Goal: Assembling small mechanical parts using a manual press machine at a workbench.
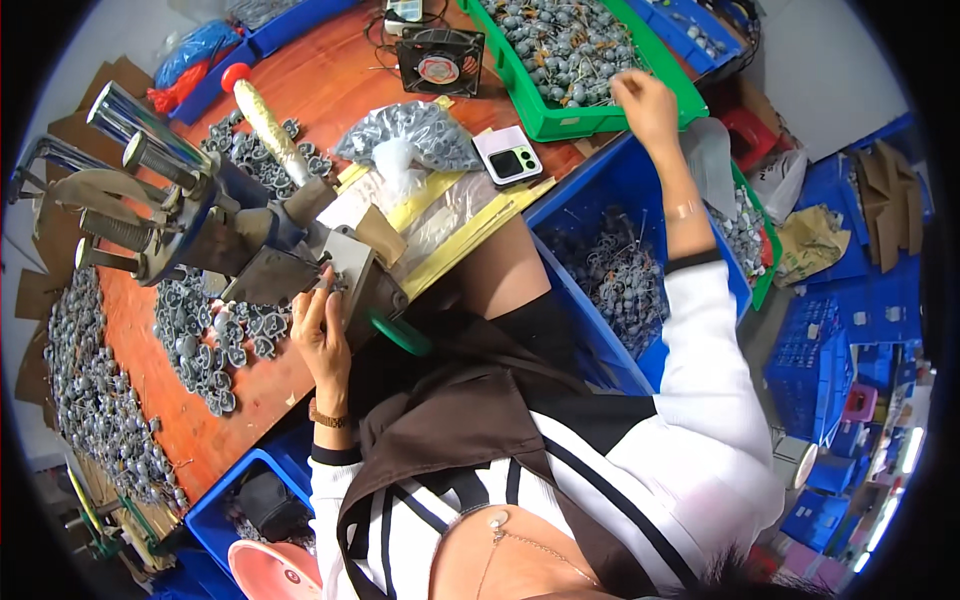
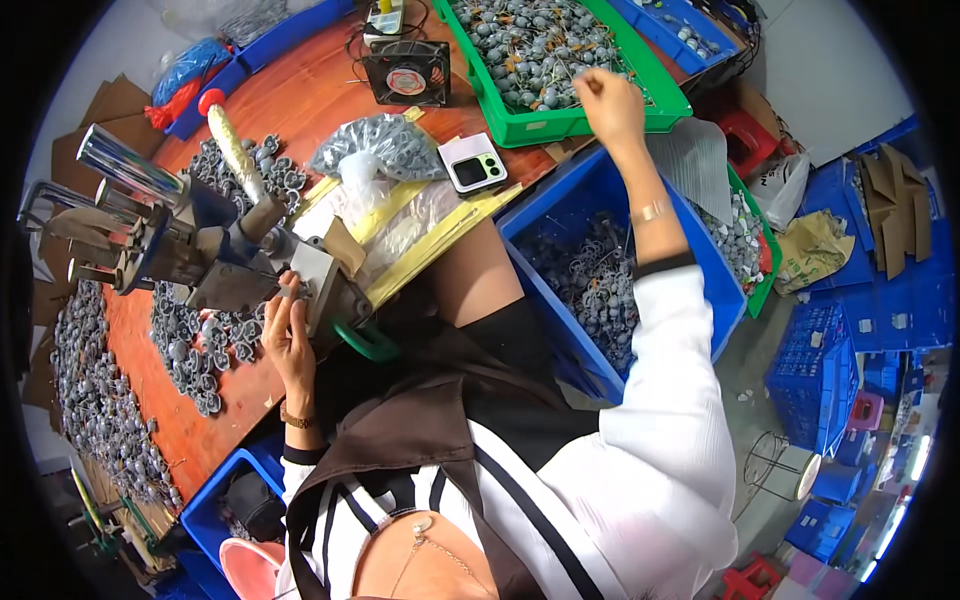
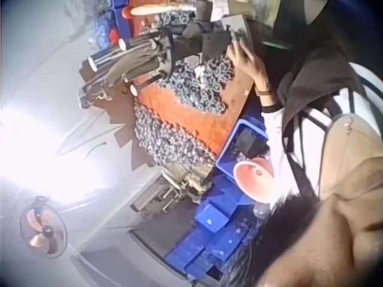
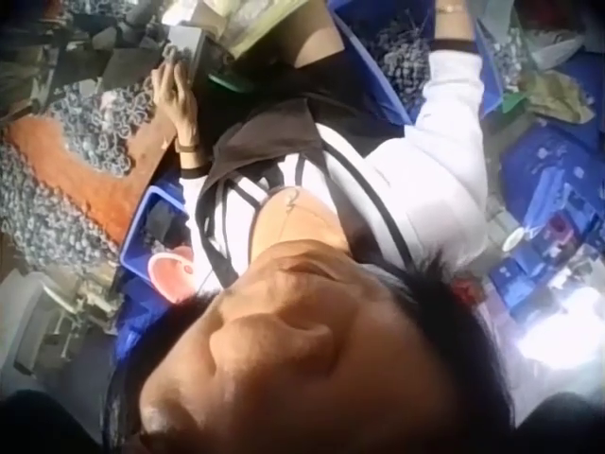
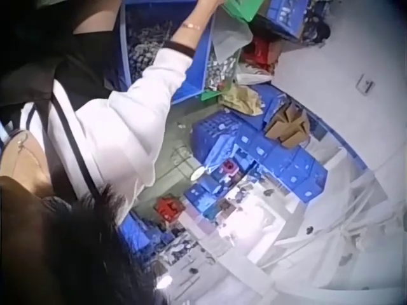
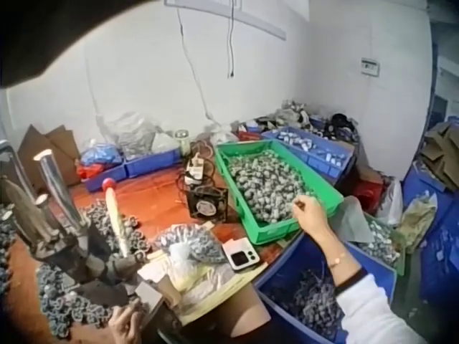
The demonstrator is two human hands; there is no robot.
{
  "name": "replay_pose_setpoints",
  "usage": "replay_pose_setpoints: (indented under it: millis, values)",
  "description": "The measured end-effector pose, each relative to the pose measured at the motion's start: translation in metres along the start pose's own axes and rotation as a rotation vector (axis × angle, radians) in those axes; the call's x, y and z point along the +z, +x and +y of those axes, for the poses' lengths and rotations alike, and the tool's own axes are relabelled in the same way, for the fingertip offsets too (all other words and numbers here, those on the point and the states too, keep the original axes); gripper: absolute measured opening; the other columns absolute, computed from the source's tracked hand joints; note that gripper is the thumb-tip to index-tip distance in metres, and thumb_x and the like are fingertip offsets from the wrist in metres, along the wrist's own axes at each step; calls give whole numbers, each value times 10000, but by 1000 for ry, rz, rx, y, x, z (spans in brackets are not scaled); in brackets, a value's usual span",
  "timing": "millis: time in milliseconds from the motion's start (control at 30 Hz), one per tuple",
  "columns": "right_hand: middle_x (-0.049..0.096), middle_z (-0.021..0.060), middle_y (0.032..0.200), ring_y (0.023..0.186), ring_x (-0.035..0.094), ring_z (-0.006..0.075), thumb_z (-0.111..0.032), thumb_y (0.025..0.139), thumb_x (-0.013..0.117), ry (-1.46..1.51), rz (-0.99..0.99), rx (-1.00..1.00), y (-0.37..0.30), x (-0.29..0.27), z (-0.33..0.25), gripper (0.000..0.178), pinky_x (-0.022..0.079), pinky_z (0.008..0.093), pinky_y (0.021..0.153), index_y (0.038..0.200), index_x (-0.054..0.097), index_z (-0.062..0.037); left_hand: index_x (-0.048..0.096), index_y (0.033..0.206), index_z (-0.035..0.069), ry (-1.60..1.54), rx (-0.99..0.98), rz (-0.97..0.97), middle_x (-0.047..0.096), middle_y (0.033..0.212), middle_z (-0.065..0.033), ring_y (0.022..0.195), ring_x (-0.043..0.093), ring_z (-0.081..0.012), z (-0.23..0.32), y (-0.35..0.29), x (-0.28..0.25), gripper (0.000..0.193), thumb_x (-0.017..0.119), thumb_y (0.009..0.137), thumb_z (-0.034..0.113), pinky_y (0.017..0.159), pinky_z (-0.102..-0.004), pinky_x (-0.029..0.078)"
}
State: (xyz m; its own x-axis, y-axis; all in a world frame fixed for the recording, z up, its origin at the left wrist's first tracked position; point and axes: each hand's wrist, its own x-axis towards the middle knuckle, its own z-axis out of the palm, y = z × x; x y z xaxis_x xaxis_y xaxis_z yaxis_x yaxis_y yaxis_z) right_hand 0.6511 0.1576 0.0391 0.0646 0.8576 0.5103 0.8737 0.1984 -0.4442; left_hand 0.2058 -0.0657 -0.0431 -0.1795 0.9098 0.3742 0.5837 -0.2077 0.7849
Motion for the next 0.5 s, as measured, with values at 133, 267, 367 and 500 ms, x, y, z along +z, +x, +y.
replay_pose_setpoints:
  millis: [133,267,367,500]
  values:
    - [688,185,833,824,666,363,-355,775,684,-346,-67,9,86,72,77,335,524,431,749,879,714,-38,634,1173,17,151,45,-50,638,1011,-84,812,509,-182,11,8,-4,325,571,858,-37,746,-275,413]
    - [675,224,942,906,653,379,-464,772,669,-484,-334,145,117,95,96,460,512,475,792,857,716,-15,684,1092,89,288,108,-57,530,702,-86,707,481,-246,16,20,-1,289,655,809,35,671,-333,402]
    - [692,150,911,865,647,366,-482,795,645,-446,-197,56,107,105,78,421,510,446,754,860,717,-73,680,1086,65,269,64,51,576,780,-95,769,517,-241,15,12,4,289,685,797,47,710,-336,423]
    - [705,86,833,761,658,178,-346,872,665,182,208,-51,104,93,54,323,507,313,713,811,684,-30,615,1168,27,202,45,215,539,1270,-198,1274,430,-384,-5,-14,-21,453,742,735,71,1069,-448,326]
